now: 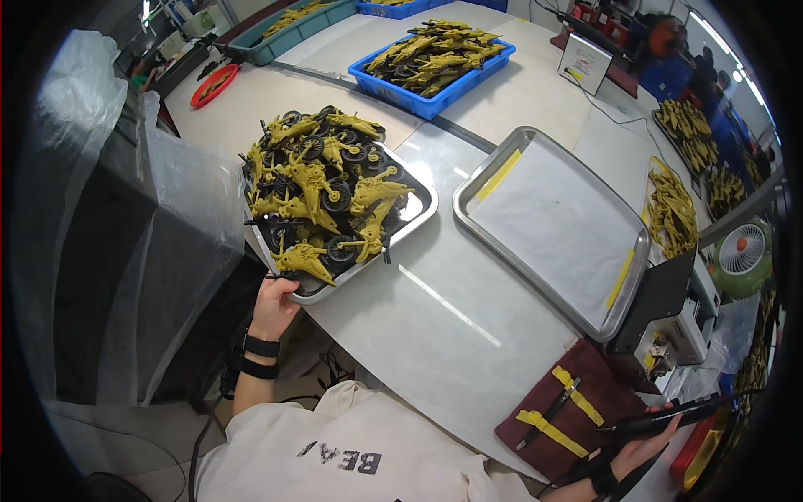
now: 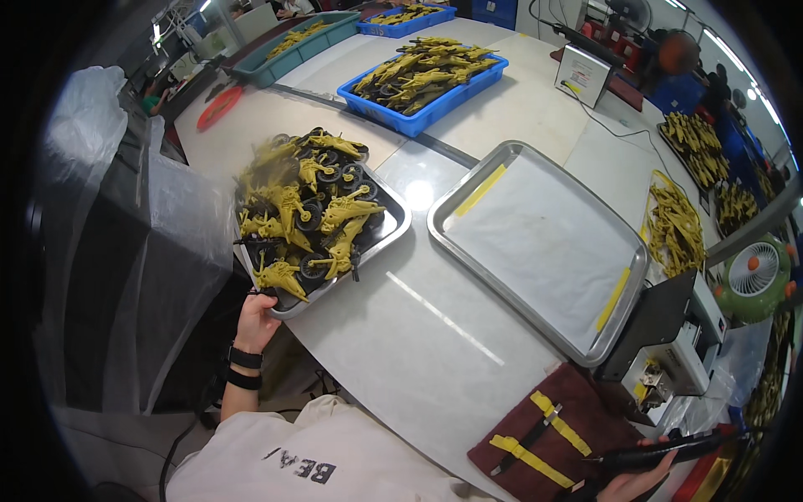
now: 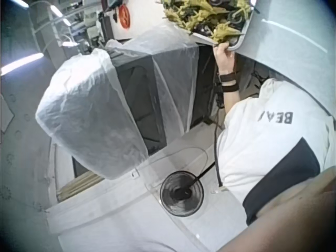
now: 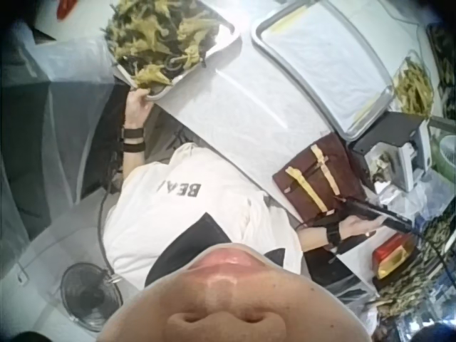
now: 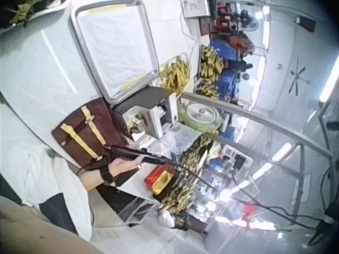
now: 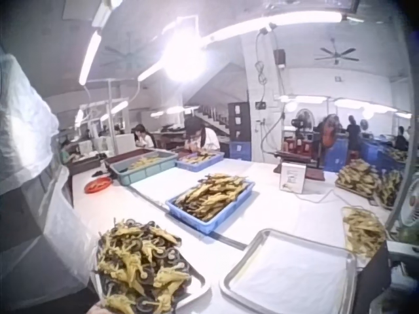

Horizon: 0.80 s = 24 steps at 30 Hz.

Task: Use a power screwdriver to assemble small yellow plastic motorcycle components on a factory assembly line.

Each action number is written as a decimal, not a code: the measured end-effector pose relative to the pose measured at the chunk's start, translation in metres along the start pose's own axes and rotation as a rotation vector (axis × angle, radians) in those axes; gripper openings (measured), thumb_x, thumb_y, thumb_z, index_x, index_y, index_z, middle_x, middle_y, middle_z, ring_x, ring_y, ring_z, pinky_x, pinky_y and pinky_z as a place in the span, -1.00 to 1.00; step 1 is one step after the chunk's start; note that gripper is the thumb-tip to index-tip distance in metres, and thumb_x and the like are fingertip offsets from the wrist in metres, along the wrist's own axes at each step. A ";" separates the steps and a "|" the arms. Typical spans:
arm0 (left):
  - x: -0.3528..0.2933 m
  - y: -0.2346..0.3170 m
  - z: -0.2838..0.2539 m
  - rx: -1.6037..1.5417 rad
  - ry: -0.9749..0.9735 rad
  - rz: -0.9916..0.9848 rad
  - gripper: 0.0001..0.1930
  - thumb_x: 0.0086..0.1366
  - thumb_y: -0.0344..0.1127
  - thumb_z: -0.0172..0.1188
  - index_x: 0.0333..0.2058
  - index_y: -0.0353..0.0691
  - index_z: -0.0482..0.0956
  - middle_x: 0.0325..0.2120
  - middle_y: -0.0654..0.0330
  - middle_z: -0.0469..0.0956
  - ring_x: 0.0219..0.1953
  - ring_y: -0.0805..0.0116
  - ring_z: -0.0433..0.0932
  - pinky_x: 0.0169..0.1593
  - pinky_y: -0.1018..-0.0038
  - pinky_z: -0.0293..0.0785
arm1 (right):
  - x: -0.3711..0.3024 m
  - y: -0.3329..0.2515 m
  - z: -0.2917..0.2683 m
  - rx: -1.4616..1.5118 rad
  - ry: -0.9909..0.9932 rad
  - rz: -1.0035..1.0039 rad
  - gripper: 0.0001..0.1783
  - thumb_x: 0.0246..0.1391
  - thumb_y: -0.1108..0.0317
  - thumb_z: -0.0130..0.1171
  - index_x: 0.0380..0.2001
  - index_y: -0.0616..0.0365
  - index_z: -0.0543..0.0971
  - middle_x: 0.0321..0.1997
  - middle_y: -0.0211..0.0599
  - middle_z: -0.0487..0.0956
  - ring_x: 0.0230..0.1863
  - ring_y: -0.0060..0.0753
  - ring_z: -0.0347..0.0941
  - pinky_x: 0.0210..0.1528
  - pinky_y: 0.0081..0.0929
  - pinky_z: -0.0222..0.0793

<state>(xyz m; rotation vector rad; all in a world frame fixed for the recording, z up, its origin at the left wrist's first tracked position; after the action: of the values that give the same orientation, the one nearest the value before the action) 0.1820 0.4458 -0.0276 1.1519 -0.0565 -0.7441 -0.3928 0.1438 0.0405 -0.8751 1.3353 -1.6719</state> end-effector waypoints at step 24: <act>-0.061 0.177 0.208 0.045 -0.263 0.438 -0.85 0.13 -0.40 0.07 -0.58 -0.18 0.32 -0.64 0.32 0.32 -0.72 0.59 0.24 -0.69 0.71 0.09 | 0.020 0.022 -0.022 0.348 -0.063 0.109 -0.57 0.11 0.14 0.11 -0.02 0.06 0.31 -0.26 -0.39 0.44 -0.40 -0.56 0.36 -0.32 -0.61 0.33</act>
<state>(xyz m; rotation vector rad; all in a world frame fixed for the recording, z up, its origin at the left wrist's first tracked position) 0.1402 0.3480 0.2311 1.0297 -0.5323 -0.4995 -0.4178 0.1327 0.0154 -0.6331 0.9906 -1.7097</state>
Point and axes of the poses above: each hand's wrist, its own x-axis towards the middle knuckle, its own z-axis out of the palm, y = z × x, the point moved 3 cm from there along x, towards the middle knuckle
